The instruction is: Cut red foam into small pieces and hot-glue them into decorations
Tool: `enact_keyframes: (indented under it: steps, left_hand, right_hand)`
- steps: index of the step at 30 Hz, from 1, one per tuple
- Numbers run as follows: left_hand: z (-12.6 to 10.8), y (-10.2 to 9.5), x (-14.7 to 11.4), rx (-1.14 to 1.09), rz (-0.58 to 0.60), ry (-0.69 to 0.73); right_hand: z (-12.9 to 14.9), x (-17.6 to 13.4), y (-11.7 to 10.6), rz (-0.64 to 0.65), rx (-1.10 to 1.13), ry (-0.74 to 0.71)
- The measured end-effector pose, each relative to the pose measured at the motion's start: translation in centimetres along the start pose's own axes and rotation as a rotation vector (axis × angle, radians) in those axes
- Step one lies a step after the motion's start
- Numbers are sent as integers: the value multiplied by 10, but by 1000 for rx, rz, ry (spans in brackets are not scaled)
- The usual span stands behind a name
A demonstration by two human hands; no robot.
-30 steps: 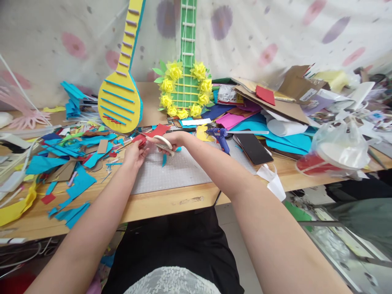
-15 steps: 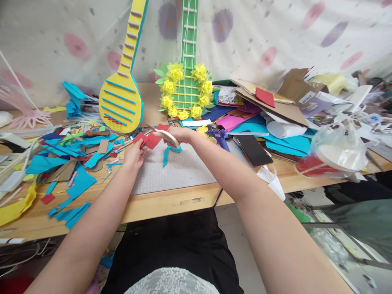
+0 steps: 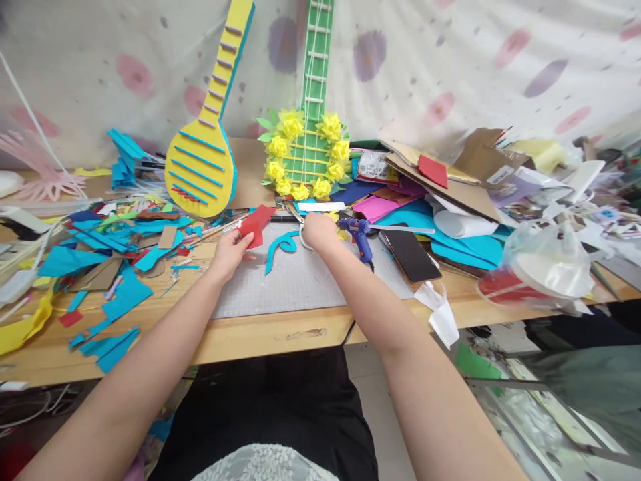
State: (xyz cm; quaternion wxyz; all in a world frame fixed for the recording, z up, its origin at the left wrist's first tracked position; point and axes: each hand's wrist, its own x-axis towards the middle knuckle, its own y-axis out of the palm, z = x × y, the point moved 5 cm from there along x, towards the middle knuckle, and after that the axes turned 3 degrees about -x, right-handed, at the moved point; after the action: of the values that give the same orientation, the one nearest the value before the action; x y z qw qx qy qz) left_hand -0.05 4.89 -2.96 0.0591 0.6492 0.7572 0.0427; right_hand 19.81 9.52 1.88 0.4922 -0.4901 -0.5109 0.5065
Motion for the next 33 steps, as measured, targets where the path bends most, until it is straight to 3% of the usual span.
enact_keyframes:
  steps: [2, 5, 7, 9, 12, 15, 18, 20, 24, 29, 33]
  left_hand:
    - [3, 2, -1, 86, 68, 10]
    - [3, 4, -4, 249, 137, 76]
    - [-1, 3, -6, 334, 125, 129]
    - [-4, 0, -8, 367, 80, 142]
    - [-9, -4, -8, 383, 31, 153]
    - [-9, -3, -7, 330, 25, 155]
    - [-5, -3, -5, 104, -26, 58]
    - [-3, 0, -5, -74, -41, -29]
    - [-1, 12, -8, -229, 10, -130]
    - [-2, 16, -13, -216, -46, -103]
    - [-6, 18, -15, -197, 18, -102]
  right_hand:
    - [13, -5, -7, -46, 195, -141]
    - [42, -21, -14, -81, 510, -480]
    - [60, -32, -15, -117, 553, -621]
    - [71, -37, -10, -109, 545, -657]
    - [72, -34, 2, -14, 600, -564]
    - [54, -24, 9, -53, 752, -298]
    - [38, -19, 20, -66, 1159, -35]
    - [38, -20, 29, -18, 1467, 55]
    - [48, -25, 38, 40, 1772, 66]
    - [53, -26, 40, 49, 1886, -10]
    - [52, -23, 41, 34, 1886, -37]
